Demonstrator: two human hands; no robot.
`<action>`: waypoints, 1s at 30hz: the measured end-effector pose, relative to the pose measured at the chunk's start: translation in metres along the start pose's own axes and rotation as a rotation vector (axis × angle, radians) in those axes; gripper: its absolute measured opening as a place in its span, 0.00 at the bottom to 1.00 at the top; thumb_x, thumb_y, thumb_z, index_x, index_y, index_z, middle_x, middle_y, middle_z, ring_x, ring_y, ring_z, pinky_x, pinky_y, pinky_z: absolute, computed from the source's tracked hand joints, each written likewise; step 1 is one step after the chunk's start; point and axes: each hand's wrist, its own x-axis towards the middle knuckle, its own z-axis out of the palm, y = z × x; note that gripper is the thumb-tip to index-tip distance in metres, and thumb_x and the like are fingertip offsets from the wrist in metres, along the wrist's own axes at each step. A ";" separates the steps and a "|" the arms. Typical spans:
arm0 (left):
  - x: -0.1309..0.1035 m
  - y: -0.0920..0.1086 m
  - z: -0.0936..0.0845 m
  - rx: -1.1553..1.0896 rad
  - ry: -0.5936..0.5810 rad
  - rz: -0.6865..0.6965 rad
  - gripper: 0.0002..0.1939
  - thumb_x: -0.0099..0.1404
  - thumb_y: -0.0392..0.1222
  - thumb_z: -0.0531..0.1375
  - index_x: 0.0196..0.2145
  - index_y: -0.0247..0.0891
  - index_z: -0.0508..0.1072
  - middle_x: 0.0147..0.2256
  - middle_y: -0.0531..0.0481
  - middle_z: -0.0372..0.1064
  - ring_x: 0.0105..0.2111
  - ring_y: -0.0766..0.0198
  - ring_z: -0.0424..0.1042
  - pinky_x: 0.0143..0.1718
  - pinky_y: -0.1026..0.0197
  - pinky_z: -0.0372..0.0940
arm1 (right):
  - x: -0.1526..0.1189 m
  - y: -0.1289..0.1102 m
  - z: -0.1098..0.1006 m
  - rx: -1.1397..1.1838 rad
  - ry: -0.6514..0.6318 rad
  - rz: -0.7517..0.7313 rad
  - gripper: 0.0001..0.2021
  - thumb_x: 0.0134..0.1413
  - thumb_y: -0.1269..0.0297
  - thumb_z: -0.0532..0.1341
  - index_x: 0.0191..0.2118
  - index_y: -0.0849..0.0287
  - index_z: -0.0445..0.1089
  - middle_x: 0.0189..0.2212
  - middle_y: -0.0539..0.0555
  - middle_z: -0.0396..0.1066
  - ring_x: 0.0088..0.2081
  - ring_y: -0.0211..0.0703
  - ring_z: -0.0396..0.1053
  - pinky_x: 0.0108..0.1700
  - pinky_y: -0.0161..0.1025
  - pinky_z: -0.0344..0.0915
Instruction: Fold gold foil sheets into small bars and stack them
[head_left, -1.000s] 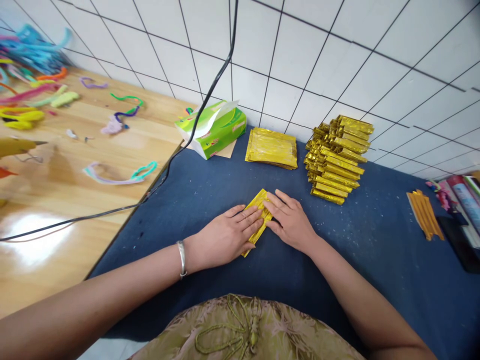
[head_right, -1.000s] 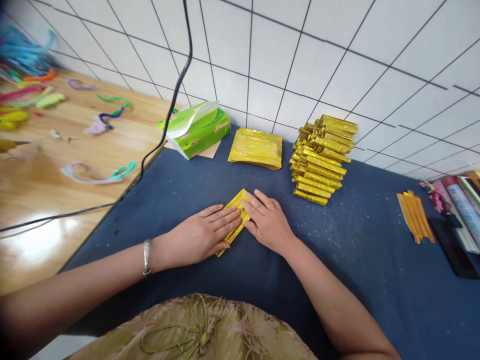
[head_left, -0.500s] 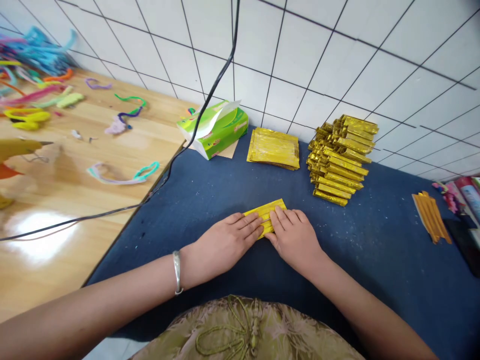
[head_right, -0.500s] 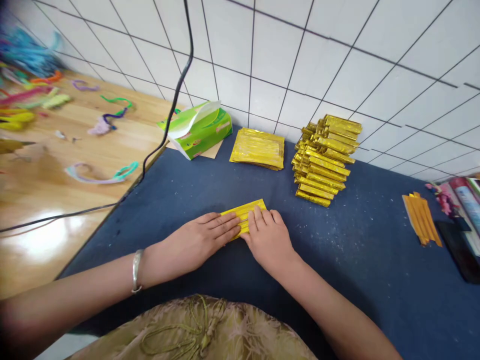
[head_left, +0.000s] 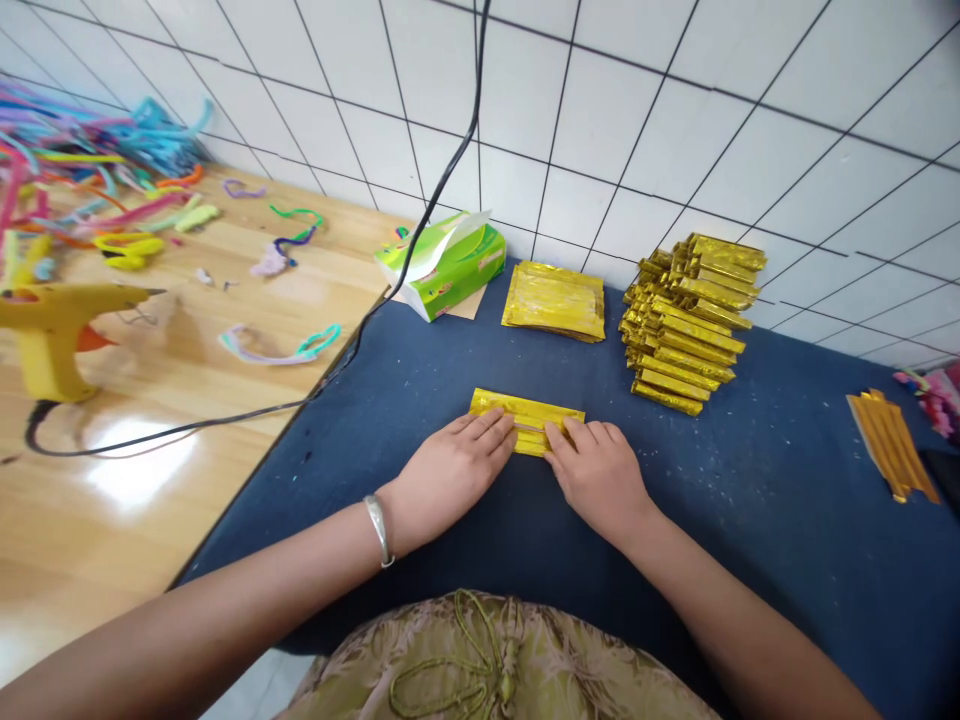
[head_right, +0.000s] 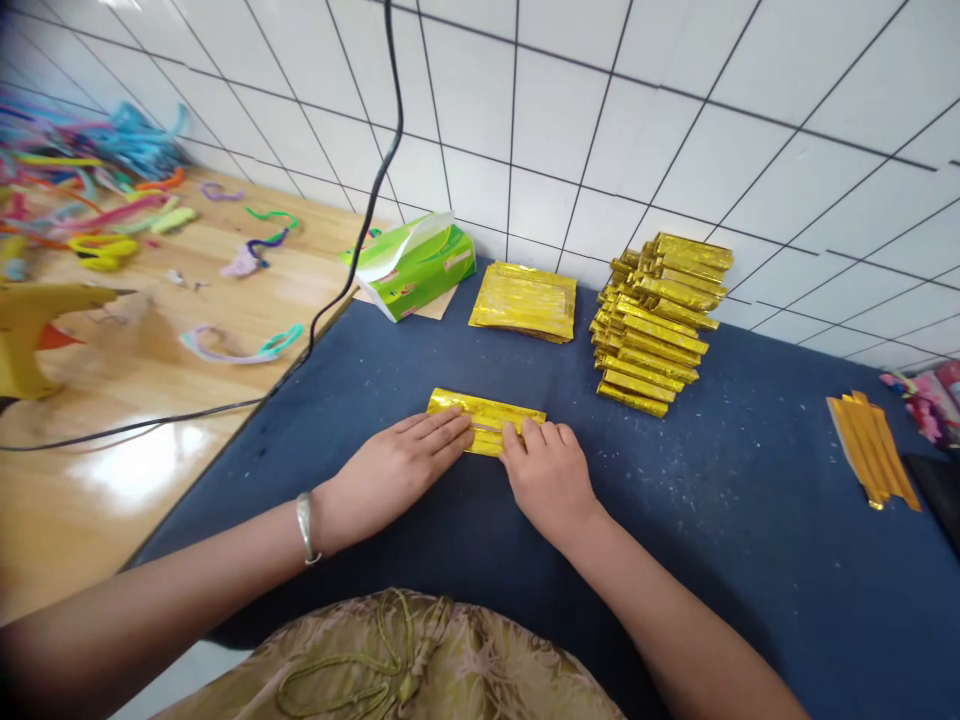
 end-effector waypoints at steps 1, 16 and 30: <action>0.000 0.001 0.002 0.002 0.011 -0.007 0.19 0.68 0.33 0.48 0.55 0.32 0.63 0.58 0.40 0.58 0.58 0.54 0.58 0.56 0.52 0.58 | 0.000 0.001 0.001 0.007 0.003 0.002 0.16 0.61 0.61 0.51 0.51 0.60 0.66 0.43 0.60 0.69 0.40 0.49 0.63 0.42 0.46 0.57; 0.001 0.012 0.028 -0.143 0.044 0.022 0.24 0.70 0.45 0.46 0.61 0.35 0.54 0.62 0.43 0.49 0.63 0.56 0.46 0.62 0.54 0.48 | 0.002 0.003 0.005 0.049 0.018 0.044 0.14 0.59 0.64 0.54 0.49 0.59 0.67 0.39 0.59 0.68 0.42 0.49 0.61 0.44 0.45 0.56; 0.008 0.002 0.022 -0.251 0.011 0.017 0.41 0.63 0.66 0.41 0.63 0.32 0.48 0.64 0.40 0.39 0.65 0.52 0.36 0.64 0.51 0.36 | 0.003 0.002 0.008 0.037 0.018 0.046 0.15 0.58 0.64 0.54 0.50 0.58 0.67 0.40 0.59 0.68 0.42 0.49 0.62 0.45 0.45 0.58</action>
